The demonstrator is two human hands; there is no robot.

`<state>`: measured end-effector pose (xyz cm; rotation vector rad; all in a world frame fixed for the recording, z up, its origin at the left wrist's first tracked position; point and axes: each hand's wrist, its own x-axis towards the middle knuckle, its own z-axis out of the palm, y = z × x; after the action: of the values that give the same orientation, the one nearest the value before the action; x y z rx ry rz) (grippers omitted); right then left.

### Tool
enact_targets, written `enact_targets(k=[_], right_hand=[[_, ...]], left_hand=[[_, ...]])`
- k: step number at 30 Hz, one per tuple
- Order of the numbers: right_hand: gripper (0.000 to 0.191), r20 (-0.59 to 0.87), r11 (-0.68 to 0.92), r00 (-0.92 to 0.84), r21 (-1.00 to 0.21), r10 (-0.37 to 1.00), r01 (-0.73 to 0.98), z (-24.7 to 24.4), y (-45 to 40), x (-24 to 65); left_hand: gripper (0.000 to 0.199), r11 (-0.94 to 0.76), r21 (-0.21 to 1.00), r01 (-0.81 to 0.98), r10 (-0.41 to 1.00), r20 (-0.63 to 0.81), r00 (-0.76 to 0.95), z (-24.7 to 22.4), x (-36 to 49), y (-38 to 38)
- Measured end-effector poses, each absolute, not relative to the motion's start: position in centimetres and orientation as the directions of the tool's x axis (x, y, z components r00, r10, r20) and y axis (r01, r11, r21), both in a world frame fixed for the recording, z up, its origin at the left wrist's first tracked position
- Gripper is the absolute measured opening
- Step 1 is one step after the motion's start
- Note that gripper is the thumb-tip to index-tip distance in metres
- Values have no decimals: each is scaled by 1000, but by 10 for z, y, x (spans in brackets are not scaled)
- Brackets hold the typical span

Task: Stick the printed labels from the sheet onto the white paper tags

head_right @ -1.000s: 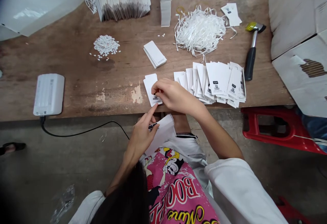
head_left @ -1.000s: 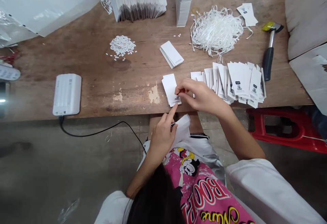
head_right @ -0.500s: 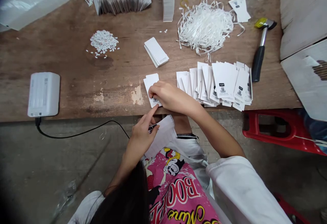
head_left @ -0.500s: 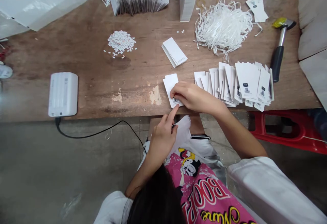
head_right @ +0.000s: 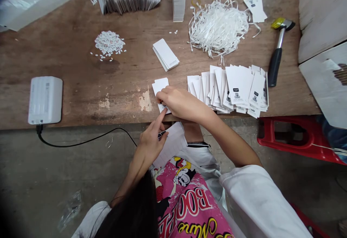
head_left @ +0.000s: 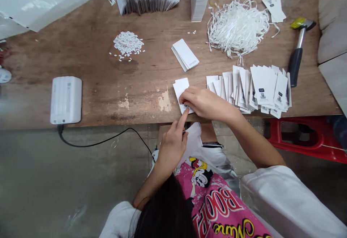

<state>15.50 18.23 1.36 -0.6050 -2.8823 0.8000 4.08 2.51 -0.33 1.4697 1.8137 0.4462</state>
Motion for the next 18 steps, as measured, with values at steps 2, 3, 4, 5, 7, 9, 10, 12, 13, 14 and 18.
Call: enact_targets(k=[2, 3, 4, 5, 7, 9, 10, 12, 13, 14, 18], right_hand=[[25, -28, 796, -911, -477, 411, 373, 15, 180, 155], [31, -27, 796, -906, -466, 423, 386, 16, 178, 156], [35, -23, 792, -897, -460, 441, 401, 17, 176, 156], [40, -19, 785, -888, -458, 460, 417, 17, 174, 157], [48, -4, 768, -862, -452, 508, 455, 17, 170, 160], [53, 48, 745, -815, -439, 578, 502, 15, 165, 163], [54, 95, 737, -787, -434, 610, 519, 13, 163, 164], [50, 211, 743, -741, -422, 638, 520, 7, 156, 167], [46, 258, 763, -739, -410, 622, 500, 4, 151, 169], [44, 286, 791, -755, -390, 590, 471, 0, 146, 170], [40, 268, 883, -852, -281, 449, 377, -16, 129, 177]], left_hand=[[76, 280, 642, 714, 939, -339, -63, -2, 41, 25], [76, 278, 628, 727, 937, -344, -61, -2, 41, 25], [76, 277, 617, 737, 935, -348, -60, -1, 41, 25], [76, 276, 609, 744, 934, -352, -59, 0, 41, 25], [76, 280, 599, 750, 930, -364, -57, 2, 40, 26], [77, 288, 595, 750, 925, -376, -57, 3, 40, 27], [78, 291, 595, 749, 923, -379, -58, 2, 40, 28], [78, 281, 604, 746, 928, -368, -53, 0, 39, 28], [76, 269, 618, 739, 935, -350, -48, -2, 38, 28], [73, 255, 641, 724, 944, -328, -42, -5, 38, 27], [72, 279, 746, 604, 955, -283, -92, -19, 34, 14]])
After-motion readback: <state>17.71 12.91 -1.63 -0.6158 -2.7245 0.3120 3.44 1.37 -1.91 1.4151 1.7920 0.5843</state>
